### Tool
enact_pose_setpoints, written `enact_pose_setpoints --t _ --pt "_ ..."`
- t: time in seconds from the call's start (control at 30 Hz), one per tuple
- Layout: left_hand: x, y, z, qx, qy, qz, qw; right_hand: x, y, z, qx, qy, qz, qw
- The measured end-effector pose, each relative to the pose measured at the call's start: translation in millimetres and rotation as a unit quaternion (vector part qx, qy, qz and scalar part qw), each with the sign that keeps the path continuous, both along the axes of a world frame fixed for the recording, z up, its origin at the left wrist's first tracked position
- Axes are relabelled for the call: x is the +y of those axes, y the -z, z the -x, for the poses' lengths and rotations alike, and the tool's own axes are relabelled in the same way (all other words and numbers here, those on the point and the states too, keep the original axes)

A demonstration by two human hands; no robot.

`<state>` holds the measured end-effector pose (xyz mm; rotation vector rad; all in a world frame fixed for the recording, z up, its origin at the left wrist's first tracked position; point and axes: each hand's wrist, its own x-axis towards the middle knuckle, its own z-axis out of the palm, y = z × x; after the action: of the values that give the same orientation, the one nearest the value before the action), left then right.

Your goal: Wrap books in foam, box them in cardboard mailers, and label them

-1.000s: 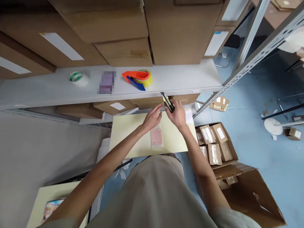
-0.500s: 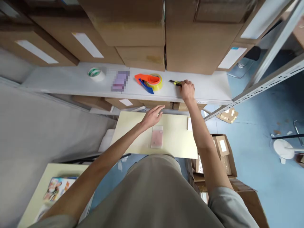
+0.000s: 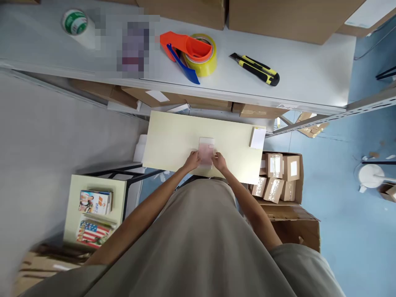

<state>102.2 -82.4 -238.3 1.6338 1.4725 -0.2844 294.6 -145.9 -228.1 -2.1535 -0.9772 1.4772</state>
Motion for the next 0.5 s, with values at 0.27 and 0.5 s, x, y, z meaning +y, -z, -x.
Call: enact_pose_setpoints --t 0.27,0.5 --pt "-2 23.3 -20 -0.008 -0.039 -0.003 0.999 9 21.9 -2 0.041 0.039 0.021 0.998" --pt "-17 23.7 -49 -0.070 -0.040 0.007 0.997 -2 25.7 -14 0.044 0.069 0.010 0.997"
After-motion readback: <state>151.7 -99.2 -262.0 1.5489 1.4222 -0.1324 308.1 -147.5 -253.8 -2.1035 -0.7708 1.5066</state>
